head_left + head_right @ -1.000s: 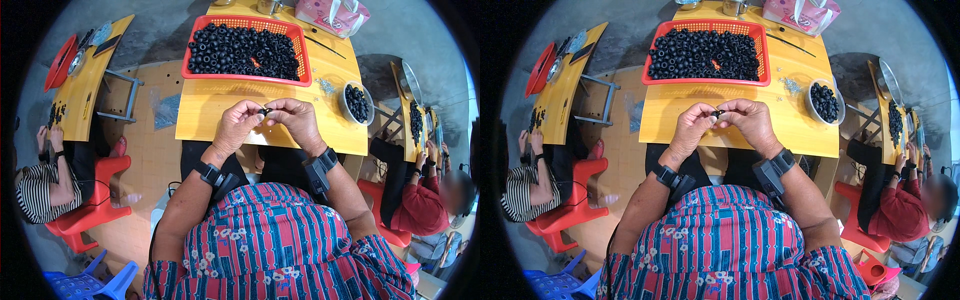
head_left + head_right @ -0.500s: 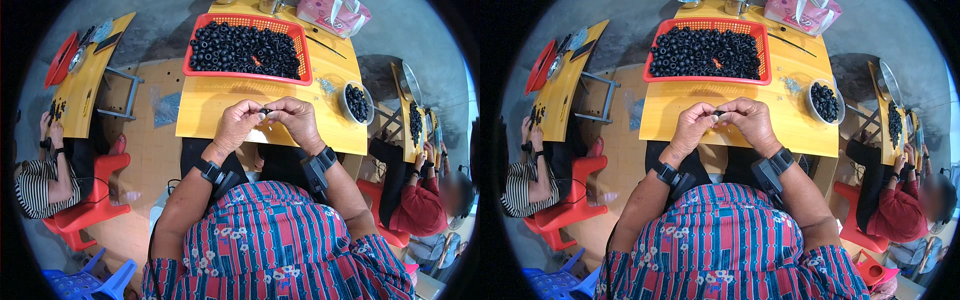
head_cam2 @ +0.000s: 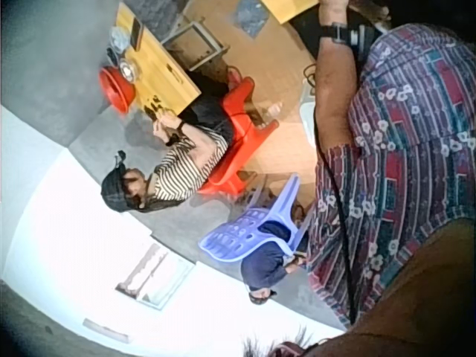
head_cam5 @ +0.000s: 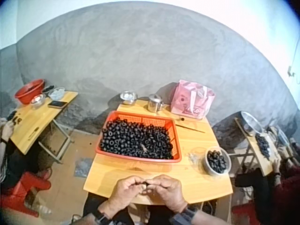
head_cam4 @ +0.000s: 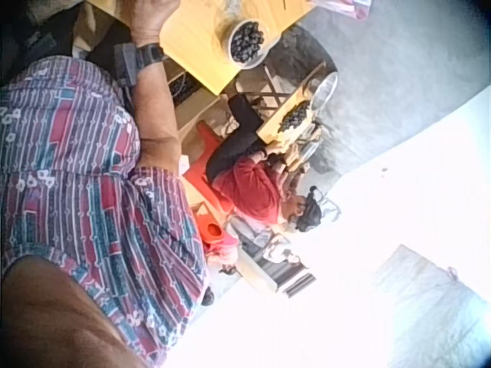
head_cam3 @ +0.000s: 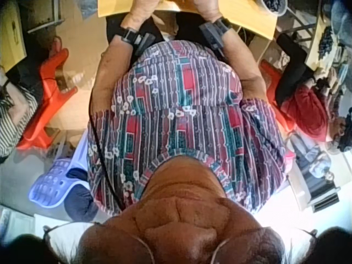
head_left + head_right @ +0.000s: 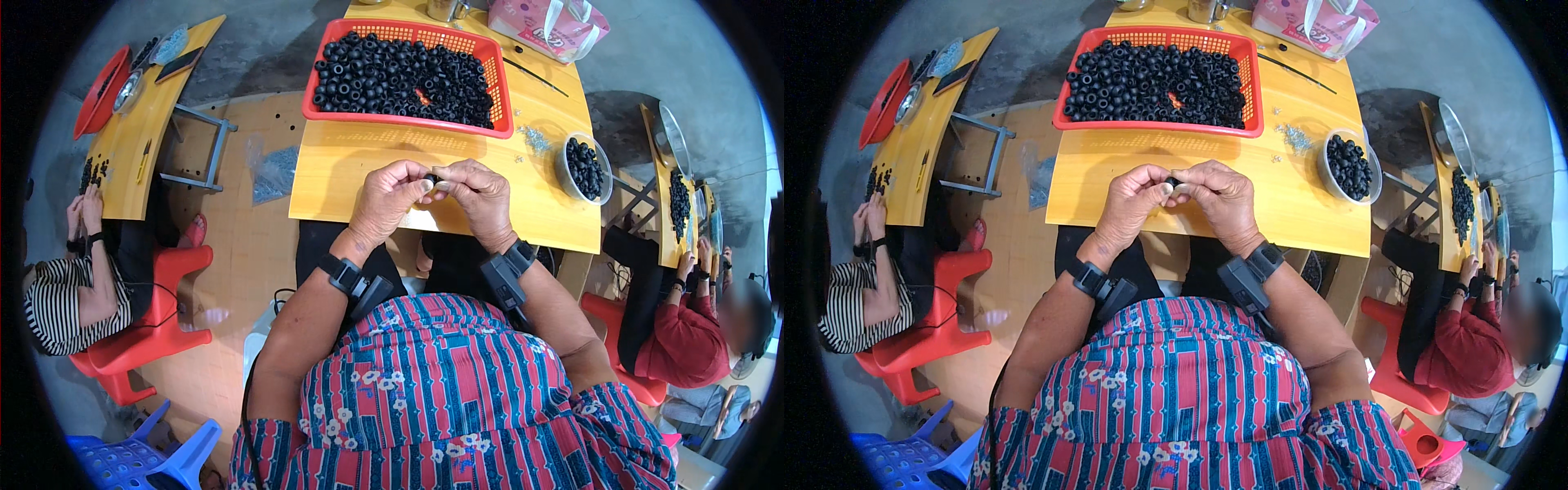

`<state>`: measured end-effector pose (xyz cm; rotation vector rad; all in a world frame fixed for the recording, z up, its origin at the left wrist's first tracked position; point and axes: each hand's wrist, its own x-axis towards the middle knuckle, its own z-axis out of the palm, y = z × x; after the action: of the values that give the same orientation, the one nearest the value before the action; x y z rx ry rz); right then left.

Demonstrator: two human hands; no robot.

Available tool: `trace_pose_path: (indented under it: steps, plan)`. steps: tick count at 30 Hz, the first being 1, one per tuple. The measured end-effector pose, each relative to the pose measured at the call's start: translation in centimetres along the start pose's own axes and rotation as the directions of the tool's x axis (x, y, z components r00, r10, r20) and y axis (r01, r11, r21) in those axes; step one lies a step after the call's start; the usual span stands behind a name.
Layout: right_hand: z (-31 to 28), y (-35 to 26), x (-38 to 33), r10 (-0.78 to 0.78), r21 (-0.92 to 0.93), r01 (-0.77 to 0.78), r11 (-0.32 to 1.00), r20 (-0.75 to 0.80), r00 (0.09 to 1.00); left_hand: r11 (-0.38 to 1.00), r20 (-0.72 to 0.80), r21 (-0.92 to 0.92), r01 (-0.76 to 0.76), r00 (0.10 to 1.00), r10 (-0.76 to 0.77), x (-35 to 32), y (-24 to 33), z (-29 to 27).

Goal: Assembling small black plastic components by hand on a factory floor.

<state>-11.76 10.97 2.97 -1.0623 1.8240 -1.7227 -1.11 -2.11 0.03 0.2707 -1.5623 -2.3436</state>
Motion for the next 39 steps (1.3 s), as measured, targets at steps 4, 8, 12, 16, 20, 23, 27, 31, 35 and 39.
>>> trace_pose_path:
  steps: [4,8,12,16,20,23,27,31,35,39]
  plan:
    - [0.1,-0.1,0.0,-0.014,0.004,0.014,1.0,0.003,1.0,1.0,-0.005,-0.028,-0.002,1.0,0.002,0.0,-0.3,-0.2]
    - [0.4,0.0,-0.1,0.017,0.059,-0.017,0.998,-0.006,1.0,0.999,-0.015,0.025,-0.02,1.0,0.02,0.1,-0.5,-0.3]
    - [0.4,-0.1,0.0,0.115,0.166,-0.11,0.98,-0.019,0.993,0.999,-0.027,0.037,-0.004,1.0,0.005,0.1,-0.1,-0.1]
    - [0.2,-0.3,0.1,0.111,0.148,-0.111,0.983,0.005,0.994,1.0,-0.017,0.006,0.012,1.0,-0.011,0.0,0.0,0.0]
    - [-0.3,-0.1,0.4,0.086,0.122,-0.09,0.988,0.039,0.996,1.0,-0.02,0.004,-0.004,1.0,0.004,0.1,-0.5,-0.3]
    - [-0.4,-0.4,0.5,0.173,0.185,-0.183,0.966,0.067,0.983,1.0,-0.023,0.023,-0.003,1.0,0.003,0.1,-0.4,-0.2]
    - [-0.1,-0.2,0.1,0.298,0.362,-0.309,0.879,0.089,0.95,0.999,-0.037,0.034,-0.005,0.999,0.007,0.1,-0.6,-0.2]
    - [-0.1,0.5,0.0,0.327,0.434,-0.336,0.836,0.099,0.94,1.0,-0.048,0.015,0.002,0.999,-0.001,0.2,-0.7,-0.1]
    - [-0.1,0.7,0.1,0.36,0.454,-0.374,0.809,0.122,0.925,0.997,-0.052,0.072,-0.024,0.998,0.028,0.1,-0.6,-0.1]
    - [-0.3,0.9,0.4,0.415,0.621,-0.451,0.641,0.213,0.884,0.996,-0.048,0.084,0.023,0.999,-0.019,0.2,-0.8,-0.3]
